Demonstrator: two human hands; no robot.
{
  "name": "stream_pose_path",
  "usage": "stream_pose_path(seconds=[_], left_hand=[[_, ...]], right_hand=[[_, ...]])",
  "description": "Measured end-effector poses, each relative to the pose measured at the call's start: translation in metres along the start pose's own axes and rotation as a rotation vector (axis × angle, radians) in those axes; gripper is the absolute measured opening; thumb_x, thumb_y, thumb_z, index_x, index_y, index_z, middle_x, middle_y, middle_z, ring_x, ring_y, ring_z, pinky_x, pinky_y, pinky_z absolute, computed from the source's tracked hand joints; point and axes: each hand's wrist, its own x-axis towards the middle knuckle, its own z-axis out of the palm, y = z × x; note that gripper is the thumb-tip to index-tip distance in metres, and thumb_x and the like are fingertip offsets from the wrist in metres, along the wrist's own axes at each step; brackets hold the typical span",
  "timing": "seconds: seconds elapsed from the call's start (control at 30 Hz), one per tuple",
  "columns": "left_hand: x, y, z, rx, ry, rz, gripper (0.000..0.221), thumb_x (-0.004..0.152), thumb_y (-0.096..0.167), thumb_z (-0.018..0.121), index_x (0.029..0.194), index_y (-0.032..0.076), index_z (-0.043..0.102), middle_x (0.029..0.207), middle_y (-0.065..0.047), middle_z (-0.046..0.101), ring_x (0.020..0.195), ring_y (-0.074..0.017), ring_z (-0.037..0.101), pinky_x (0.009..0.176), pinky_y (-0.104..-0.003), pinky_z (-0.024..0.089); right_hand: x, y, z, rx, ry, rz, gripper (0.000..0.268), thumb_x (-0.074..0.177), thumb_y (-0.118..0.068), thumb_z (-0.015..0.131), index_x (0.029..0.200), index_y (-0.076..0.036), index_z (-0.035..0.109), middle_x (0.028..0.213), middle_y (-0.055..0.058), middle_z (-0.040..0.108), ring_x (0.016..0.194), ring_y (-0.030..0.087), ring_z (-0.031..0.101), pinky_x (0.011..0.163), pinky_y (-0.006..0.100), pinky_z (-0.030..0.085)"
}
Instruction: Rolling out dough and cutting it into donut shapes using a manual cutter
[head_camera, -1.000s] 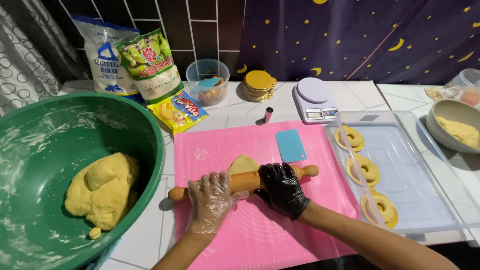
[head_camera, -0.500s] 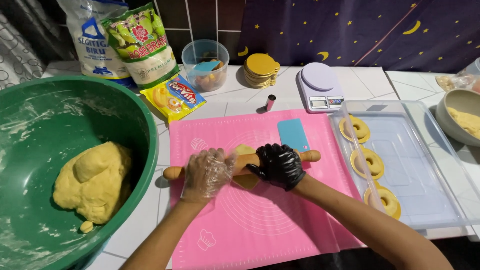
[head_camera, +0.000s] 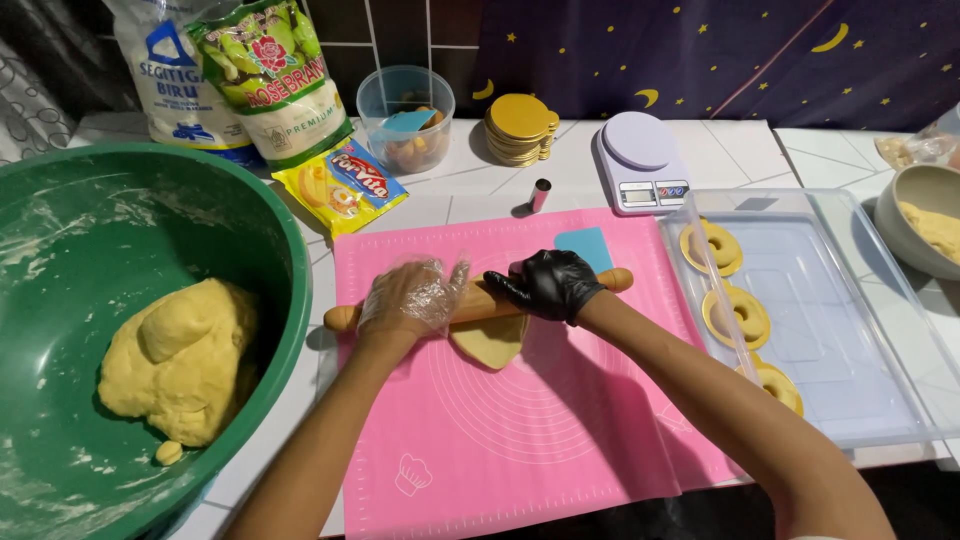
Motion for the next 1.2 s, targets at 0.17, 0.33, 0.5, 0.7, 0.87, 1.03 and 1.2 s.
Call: stream_pose_path(seconds=[0.17,0.33,0.5,0.7,0.87,1.03,1.2], left_hand=[[0.018,-0.006,0.002,-0.008,0.035,0.009,0.061,0.096,0.049,0.038,0.123,0.005,0.070,0.121,-0.019,0.073,0.124,-0.0410,0.064,0.104,-0.056,0.049],[0.050,-0.016,0.010,-0.026,0.069,0.024,0.058,0.096,0.046,0.041,0.125,0.005,0.070,0.119,-0.019,0.074,0.121,-0.0418,0.066,0.103,-0.057,0.051],[0.055,-0.015,0.001,-0.098,0.134,0.023,0.062,0.101,0.051,0.039,0.127,0.003,0.069,0.122,-0.024,0.072,0.122,-0.0462,0.064,0.103,-0.060,0.050],[0.086,-0.031,0.011,-0.144,0.158,0.023,0.065,0.102,0.056,0.036,0.128,0.006,0.069,0.124,-0.023,0.070,0.126,-0.0462,0.061,0.106,-0.058,0.048],[0.098,-0.039,0.006,-0.180,0.183,0.008,0.064,0.103,0.054,0.036,0.128,0.004,0.068,0.127,-0.026,0.068,0.127,-0.0474,0.059,0.109,-0.058,0.046],[0.102,-0.042,0.010,-0.187,0.202,0.012,0.064,0.104,0.053,0.036,0.130,0.004,0.067,0.129,-0.027,0.067,0.129,-0.0476,0.058,0.110,-0.058,0.045],[0.139,-0.064,0.042,-0.181,0.325,0.028,0.059,0.104,0.053,0.043,0.123,0.005,0.069,0.118,-0.024,0.071,0.122,-0.0458,0.063,0.106,-0.055,0.050]], right_hand=[[0.024,0.020,0.026,-0.048,0.118,0.018,0.038,0.087,-0.058,0.050,0.077,-0.023,0.063,0.071,0.012,0.070,0.083,0.038,0.075,0.073,0.047,0.058],[0.033,0.023,0.020,-0.007,0.237,0.013,0.043,0.093,-0.057,0.047,0.077,-0.020,0.060,0.069,0.018,0.067,0.081,0.040,0.074,0.070,0.051,0.058],[0.016,-0.014,-0.027,0.160,0.257,-0.001,0.062,0.103,-0.063,0.034,0.075,-0.014,0.060,0.070,0.024,0.067,0.087,0.046,0.072,0.074,0.054,0.056],[0.059,0.029,0.005,0.167,0.255,0.048,0.059,0.103,-0.060,0.037,0.073,-0.016,0.063,0.072,0.022,0.068,0.088,0.045,0.072,0.076,0.054,0.056],[0.060,0.018,-0.009,0.225,0.262,0.067,0.060,0.103,-0.059,0.037,0.074,-0.016,0.066,0.074,0.021,0.069,0.089,0.046,0.071,0.077,0.054,0.056],[0.074,0.035,0.005,0.259,0.290,0.078,0.065,0.104,-0.064,0.033,0.076,-0.017,0.068,0.075,0.021,0.070,0.090,0.046,0.071,0.079,0.054,0.056],[0.051,0.030,0.009,0.269,0.221,0.123,0.057,0.102,-0.063,0.036,0.079,-0.021,0.067,0.080,0.018,0.072,0.094,0.043,0.071,0.083,0.052,0.056]])
